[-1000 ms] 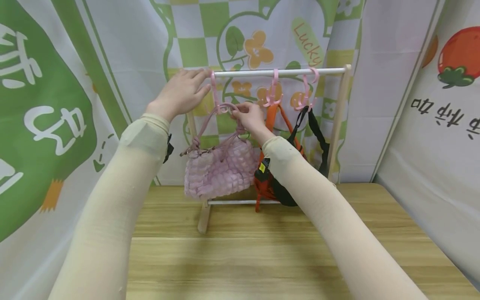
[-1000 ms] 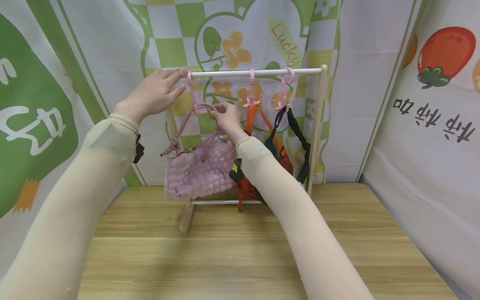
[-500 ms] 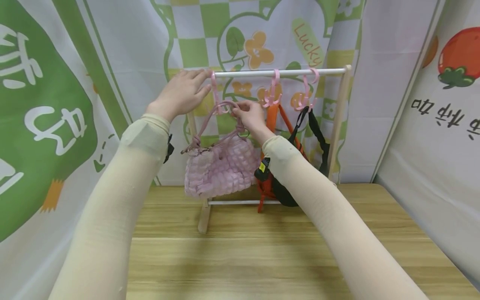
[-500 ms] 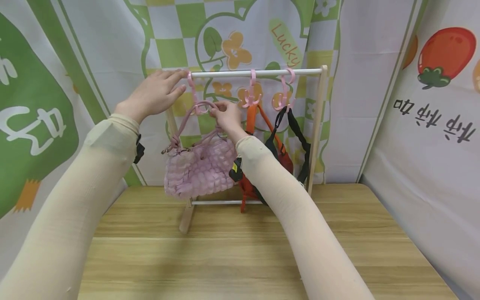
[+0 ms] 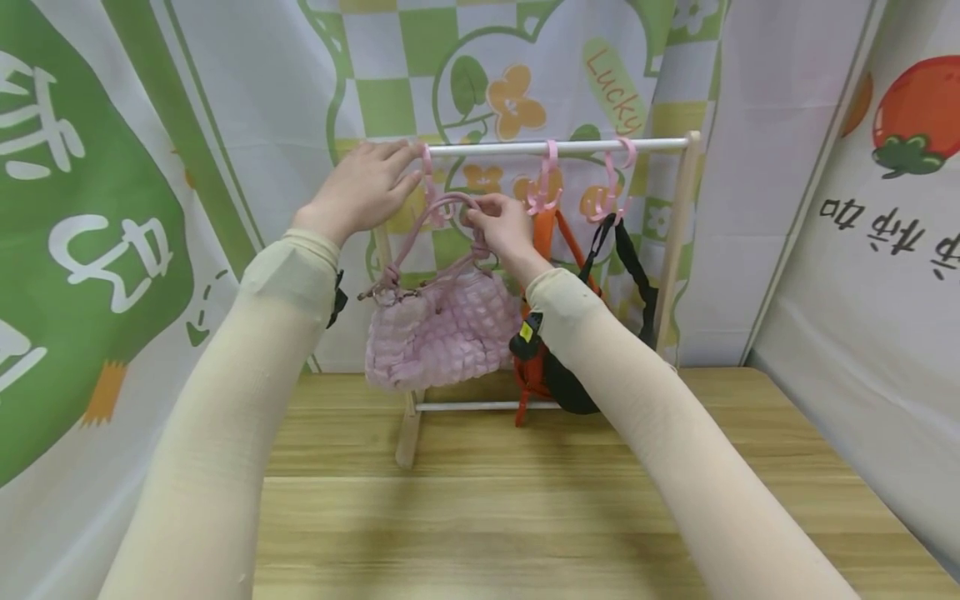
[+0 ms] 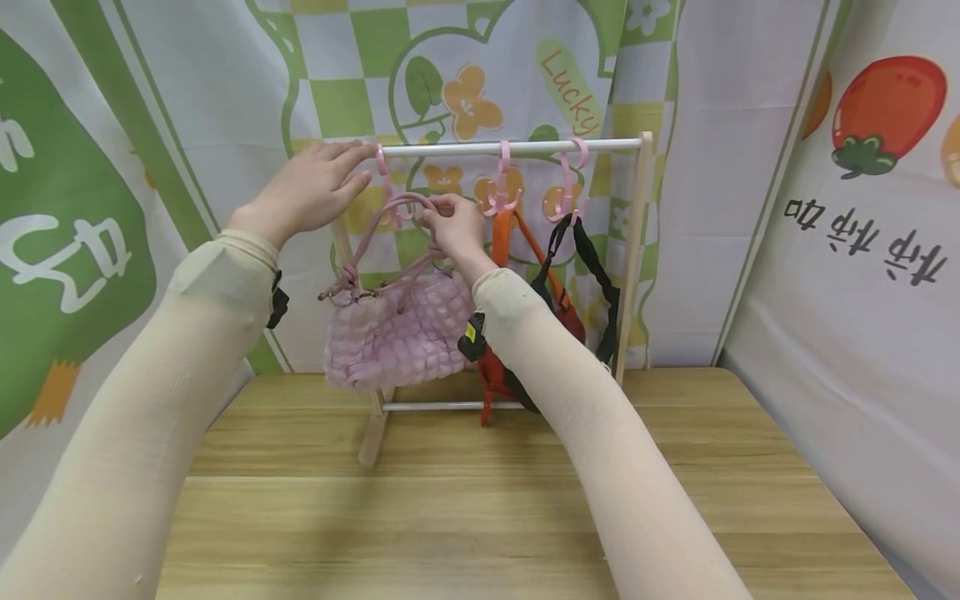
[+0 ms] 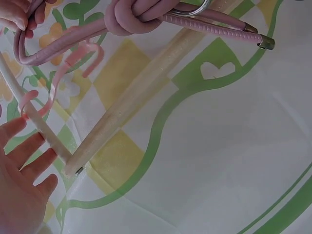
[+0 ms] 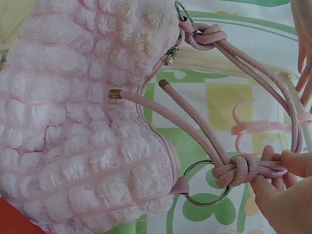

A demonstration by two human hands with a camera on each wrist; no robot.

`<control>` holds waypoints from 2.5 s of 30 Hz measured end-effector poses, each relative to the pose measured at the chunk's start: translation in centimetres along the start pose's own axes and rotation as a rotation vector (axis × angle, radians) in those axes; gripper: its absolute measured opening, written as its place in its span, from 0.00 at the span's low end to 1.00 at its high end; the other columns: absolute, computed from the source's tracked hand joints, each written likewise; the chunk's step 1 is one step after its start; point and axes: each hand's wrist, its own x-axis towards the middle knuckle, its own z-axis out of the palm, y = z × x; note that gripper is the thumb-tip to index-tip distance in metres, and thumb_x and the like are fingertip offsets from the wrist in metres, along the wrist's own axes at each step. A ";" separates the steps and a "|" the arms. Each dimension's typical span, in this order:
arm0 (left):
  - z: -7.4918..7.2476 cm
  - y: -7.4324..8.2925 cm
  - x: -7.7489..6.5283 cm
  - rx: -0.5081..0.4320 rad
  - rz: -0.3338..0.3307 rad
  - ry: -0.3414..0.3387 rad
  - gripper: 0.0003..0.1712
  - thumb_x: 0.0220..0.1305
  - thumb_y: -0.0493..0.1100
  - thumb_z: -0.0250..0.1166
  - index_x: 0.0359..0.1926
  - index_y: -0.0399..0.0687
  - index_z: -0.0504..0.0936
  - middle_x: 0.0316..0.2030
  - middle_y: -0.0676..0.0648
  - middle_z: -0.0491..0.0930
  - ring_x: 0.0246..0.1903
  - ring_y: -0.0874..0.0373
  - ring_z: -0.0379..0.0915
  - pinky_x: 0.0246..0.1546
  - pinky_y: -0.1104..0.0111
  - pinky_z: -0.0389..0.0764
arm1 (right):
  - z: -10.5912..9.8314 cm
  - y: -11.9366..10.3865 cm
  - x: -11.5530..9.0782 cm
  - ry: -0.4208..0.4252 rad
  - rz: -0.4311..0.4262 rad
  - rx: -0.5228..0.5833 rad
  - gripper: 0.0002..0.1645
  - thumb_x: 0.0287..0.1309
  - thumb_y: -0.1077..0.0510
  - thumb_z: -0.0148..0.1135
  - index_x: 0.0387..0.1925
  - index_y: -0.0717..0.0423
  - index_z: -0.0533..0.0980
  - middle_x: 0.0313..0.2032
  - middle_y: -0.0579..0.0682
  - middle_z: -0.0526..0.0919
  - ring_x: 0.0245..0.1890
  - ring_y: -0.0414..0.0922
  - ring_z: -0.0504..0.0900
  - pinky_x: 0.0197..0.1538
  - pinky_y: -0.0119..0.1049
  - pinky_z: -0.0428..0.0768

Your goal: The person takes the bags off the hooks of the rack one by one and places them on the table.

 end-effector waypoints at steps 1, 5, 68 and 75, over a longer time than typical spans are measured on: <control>0.0 0.0 0.0 0.001 -0.001 0.002 0.32 0.75 0.56 0.31 0.74 0.49 0.47 0.72 0.37 0.49 0.71 0.37 0.43 0.72 0.48 0.41 | 0.0 -0.1 -0.1 -0.005 0.002 0.016 0.17 0.62 0.63 0.58 0.53 0.61 0.76 0.42 0.64 0.84 0.15 0.42 0.66 0.22 0.37 0.65; 0.0 0.0 0.0 0.001 0.000 0.009 0.32 0.75 0.56 0.32 0.74 0.49 0.47 0.72 0.37 0.50 0.71 0.36 0.43 0.72 0.48 0.41 | -0.2 -0.3 -0.3 -0.028 0.001 0.067 0.17 0.63 0.64 0.57 0.54 0.63 0.74 0.44 0.69 0.81 0.14 0.41 0.64 0.21 0.36 0.63; 1.2 -1.3 -5.0 -0.022 -0.005 0.164 0.32 0.75 0.56 0.36 0.73 0.48 0.54 0.73 0.41 0.49 0.72 0.42 0.43 0.72 0.49 0.40 | -0.7 -1.7 -4.7 -0.127 -0.082 0.081 0.17 0.62 0.65 0.58 0.52 0.65 0.76 0.46 0.65 0.82 0.45 0.55 0.82 0.35 0.31 0.77; 1.7 -1.4 -6.4 -0.060 -0.017 0.173 0.32 0.75 0.57 0.36 0.72 0.49 0.55 0.72 0.40 0.52 0.72 0.42 0.45 0.73 0.49 0.40 | -0.5 -1.4 -4.9 -0.136 -0.083 0.069 0.16 0.62 0.64 0.58 0.51 0.64 0.77 0.45 0.64 0.82 0.35 0.44 0.83 0.33 0.31 0.76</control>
